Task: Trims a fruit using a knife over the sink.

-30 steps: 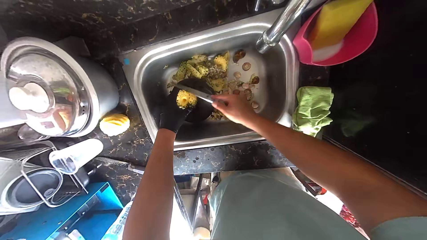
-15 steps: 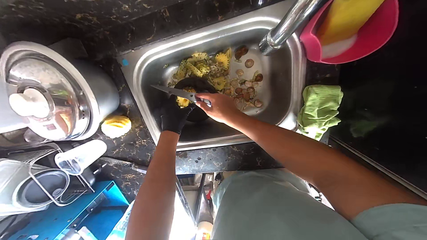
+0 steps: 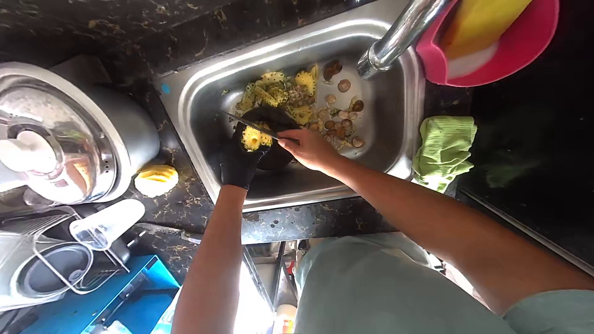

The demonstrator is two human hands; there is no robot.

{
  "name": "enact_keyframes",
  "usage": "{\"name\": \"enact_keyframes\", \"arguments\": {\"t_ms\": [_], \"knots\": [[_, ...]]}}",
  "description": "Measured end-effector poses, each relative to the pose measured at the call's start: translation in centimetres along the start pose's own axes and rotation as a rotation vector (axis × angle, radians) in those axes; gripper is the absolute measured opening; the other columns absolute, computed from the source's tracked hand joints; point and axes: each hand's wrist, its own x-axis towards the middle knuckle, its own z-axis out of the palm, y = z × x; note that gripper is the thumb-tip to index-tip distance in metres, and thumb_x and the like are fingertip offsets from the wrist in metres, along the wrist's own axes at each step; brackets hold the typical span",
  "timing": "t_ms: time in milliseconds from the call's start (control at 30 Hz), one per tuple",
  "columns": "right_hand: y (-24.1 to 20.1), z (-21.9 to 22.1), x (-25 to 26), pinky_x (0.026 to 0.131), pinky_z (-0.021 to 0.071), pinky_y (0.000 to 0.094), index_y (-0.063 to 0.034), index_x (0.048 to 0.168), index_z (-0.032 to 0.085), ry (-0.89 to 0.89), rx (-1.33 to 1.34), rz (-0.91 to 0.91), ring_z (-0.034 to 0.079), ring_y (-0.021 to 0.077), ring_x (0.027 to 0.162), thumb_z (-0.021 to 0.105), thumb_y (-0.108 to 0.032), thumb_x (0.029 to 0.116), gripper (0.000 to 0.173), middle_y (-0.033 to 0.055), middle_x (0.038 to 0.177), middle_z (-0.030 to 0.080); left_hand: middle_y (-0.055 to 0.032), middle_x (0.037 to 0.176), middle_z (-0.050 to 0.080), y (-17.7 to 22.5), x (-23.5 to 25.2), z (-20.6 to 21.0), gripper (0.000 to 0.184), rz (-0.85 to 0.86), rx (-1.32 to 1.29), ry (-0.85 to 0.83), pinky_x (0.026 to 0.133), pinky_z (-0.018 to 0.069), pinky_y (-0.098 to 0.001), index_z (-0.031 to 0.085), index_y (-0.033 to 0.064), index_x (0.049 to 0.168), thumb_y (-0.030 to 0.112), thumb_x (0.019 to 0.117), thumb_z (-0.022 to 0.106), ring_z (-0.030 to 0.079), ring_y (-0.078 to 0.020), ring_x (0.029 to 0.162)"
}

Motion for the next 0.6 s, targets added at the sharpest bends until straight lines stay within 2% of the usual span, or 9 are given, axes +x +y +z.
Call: {"name": "enact_keyframes", "arguments": {"t_ms": [67,133,233,267,367,433,467,533,600], "knots": [[0.9,0.1,-0.4,0.089,0.0549,0.0555,-0.0313,0.137,0.067,0.023,0.012,0.011,0.070,0.0213,0.105,0.049,-0.049,0.1059,0.040,0.0018,0.121,0.073,-0.0119,0.136,0.063,-1.8,1.0,1.2,0.085,0.007,-0.065,0.015,0.107,0.0450,-0.0556,0.049,0.0195,0.151,0.044,0.0793,0.087,0.060,-0.0282,0.125],[0.6,0.5,0.9,0.095,0.0546,0.0548,-0.0331,0.137,0.067,0.021,0.014,0.008,0.068,0.0189,0.114,0.049,-0.049,0.1057,0.039,-0.0012,0.126,0.072,-0.0107,0.135,0.065,-3.9,2.2,2.7,0.089,0.035,-0.088,0.068,0.105,0.0474,-0.0585,0.047,0.0236,0.152,0.046,0.0761,0.088,0.062,-0.0285,0.124],[0.0,0.8,2.2,0.098,0.0534,0.0568,-0.0314,0.136,0.068,0.003,0.035,-0.011,0.066,0.0192,0.119,0.048,-0.050,0.1057,0.040,-0.0018,0.129,0.071,-0.0121,0.130,0.066,-3.8,1.9,2.5,0.083,0.043,-0.069,0.089,0.104,0.0485,-0.0573,0.051,0.0220,0.148,0.044,0.0769,0.088,0.063,-0.0290,0.121],[0.3,0.6,1.9,0.099,0.0533,0.0561,-0.0297,0.135,0.068,0.005,0.054,-0.020,0.066,0.0191,0.119,0.049,-0.049,0.1058,0.040,-0.0010,0.128,0.071,-0.0155,0.127,0.066,-3.2,1.5,2.1,0.078,0.043,-0.063,0.097,0.102,0.0475,-0.0598,0.053,0.0195,0.145,0.041,0.0778,0.088,0.062,-0.0329,0.120],[1.9,0.3,1.0,0.101,0.0524,0.0539,-0.0264,0.135,0.069,0.008,0.102,-0.017,0.066,0.0192,0.119,0.052,-0.046,0.1054,0.039,0.0008,0.130,0.070,-0.0108,0.125,0.069,-3.5,1.6,2.5,0.085,0.049,-0.070,0.146,0.097,0.0510,-0.0601,0.049,0.0317,0.150,0.044,0.0758,0.089,0.066,-0.0307,0.115],[2.0,0.3,1.7,0.100,0.0534,0.0526,-0.0251,0.134,0.069,-0.016,0.124,-0.001,0.067,0.0190,0.116,0.053,-0.045,0.1055,0.039,0.0021,0.128,0.071,-0.0115,0.125,0.069,-3.7,1.6,2.8,0.085,0.047,-0.082,0.126,0.099,0.0505,-0.0606,0.049,0.0287,0.150,0.045,0.0768,0.088,0.066,-0.0307,0.116],[1.6,0.3,2.4,0.093,0.0561,0.0499,-0.0244,0.134,0.070,-0.028,0.135,0.013,0.070,0.0183,0.105,0.054,-0.045,0.1056,0.038,0.0037,0.120,0.073,-0.0121,0.126,0.069,-3.4,1.5,2.5,0.083,0.043,-0.087,0.097,0.101,0.0494,-0.0600,0.048,0.0268,0.150,0.043,0.0784,0.088,0.066,-0.0306,0.118],[0.8,0.6,3.9,0.060,0.0524,0.0403,-0.0232,0.132,0.070,-0.057,0.189,0.054,0.059,0.0181,0.064,0.053,-0.045,0.1061,0.038,0.0086,0.088,0.068,-0.0103,0.128,0.068,-3.6,1.4,2.7,0.080,0.064,-0.100,0.119,0.103,0.0495,-0.0560,0.052,0.0241,0.148,0.043,0.0780,0.087,0.065,-0.0267,0.119],[0.4,0.7,4.6,0.052,0.0478,0.0375,-0.0236,0.132,0.070,-0.083,0.245,0.085,0.052,0.0181,0.053,0.053,-0.045,0.1063,0.038,0.0093,0.079,0.063,-0.0156,0.130,0.066,-2.5,0.7,1.6,0.081,0.035,-0.121,0.088,0.104,0.0476,-0.0581,0.050,0.0183,0.149,0.039,0.0808,0.087,0.064,-0.0314,0.121]]}}
